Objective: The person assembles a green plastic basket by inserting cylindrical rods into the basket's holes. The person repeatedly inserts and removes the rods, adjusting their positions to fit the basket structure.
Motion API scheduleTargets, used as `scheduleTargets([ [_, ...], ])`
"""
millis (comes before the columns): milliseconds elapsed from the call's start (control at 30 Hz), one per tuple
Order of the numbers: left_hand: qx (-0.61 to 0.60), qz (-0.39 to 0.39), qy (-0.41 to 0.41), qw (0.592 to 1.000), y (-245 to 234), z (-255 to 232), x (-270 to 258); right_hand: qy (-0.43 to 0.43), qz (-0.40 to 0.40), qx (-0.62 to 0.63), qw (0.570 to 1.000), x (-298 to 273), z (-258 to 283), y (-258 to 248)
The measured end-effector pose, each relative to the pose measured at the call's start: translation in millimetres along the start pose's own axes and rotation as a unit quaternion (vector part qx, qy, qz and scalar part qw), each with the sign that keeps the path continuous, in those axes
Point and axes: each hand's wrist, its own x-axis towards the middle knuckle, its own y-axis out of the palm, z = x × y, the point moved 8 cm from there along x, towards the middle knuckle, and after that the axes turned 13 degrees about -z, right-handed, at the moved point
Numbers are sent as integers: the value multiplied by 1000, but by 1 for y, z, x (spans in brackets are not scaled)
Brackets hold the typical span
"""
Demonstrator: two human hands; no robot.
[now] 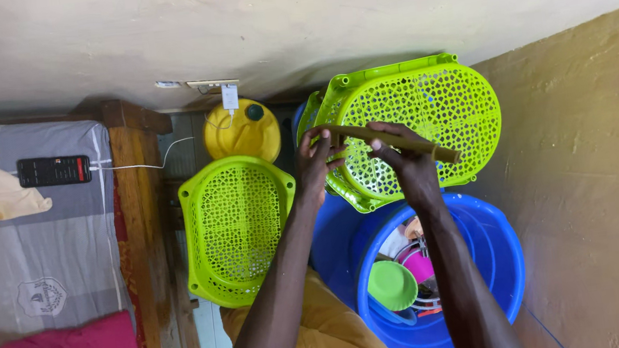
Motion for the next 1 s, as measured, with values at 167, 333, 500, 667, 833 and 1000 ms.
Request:
scheduleTargets([
  [167,52,-46,51,996,8,6,41,-33,20,-70,997,68,2,8],
  [333,193,-95,227,950,4,-5,75,-102,-14,-210,972,137,-14,5],
  [500,366,-95,272,885,26,-17,90,-156,24,-176,972,179,-32,20],
  [667,383,-35,222,896,48,-21,96,-105,39,-196,974,181,-30,24],
  [833,404,-35,209,890,51,-12,107,-112,55,-261,957,178,-25,28],
  [1000,370,2,218,903,59,-14,108,-133,75,-269,951,178,-20,33],
])
